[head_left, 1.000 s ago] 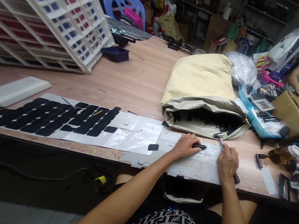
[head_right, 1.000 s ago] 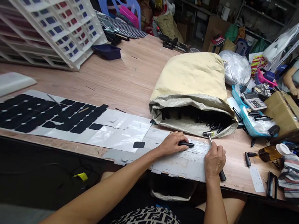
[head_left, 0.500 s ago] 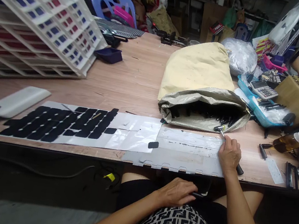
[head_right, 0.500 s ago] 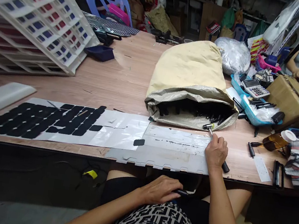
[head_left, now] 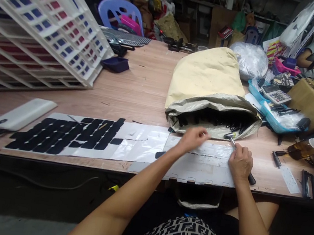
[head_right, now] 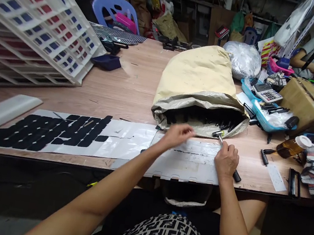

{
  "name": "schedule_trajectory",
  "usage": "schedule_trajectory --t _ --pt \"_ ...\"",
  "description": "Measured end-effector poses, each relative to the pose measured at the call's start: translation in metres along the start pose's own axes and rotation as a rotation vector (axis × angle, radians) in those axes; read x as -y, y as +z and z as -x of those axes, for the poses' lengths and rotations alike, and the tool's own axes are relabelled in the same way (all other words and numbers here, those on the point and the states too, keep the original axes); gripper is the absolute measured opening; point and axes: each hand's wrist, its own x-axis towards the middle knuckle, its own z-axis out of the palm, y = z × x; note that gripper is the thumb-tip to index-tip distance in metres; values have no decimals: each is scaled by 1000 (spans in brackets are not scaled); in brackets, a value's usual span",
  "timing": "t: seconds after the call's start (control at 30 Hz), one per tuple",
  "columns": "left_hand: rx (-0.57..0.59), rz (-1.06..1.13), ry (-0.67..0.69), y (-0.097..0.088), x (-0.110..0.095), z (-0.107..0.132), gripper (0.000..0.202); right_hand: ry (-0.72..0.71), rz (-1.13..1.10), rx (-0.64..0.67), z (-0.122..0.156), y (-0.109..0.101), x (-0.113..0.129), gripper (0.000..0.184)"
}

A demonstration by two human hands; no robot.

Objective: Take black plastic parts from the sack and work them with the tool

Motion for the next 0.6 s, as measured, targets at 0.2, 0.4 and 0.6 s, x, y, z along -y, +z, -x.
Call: schedule_trajectory --t 0.2,0.4,0.6 --pt "-359 -385 -436 -11 24 -96 41 -3 -14 23 1 -1 1 34" --pt "-332 -422 -358 -9 21 -64 27 15 -18 15 2 -1 2 33" --pt "-133 -283 218 30 22 6 17 23 0 40 -2 0 0 38"
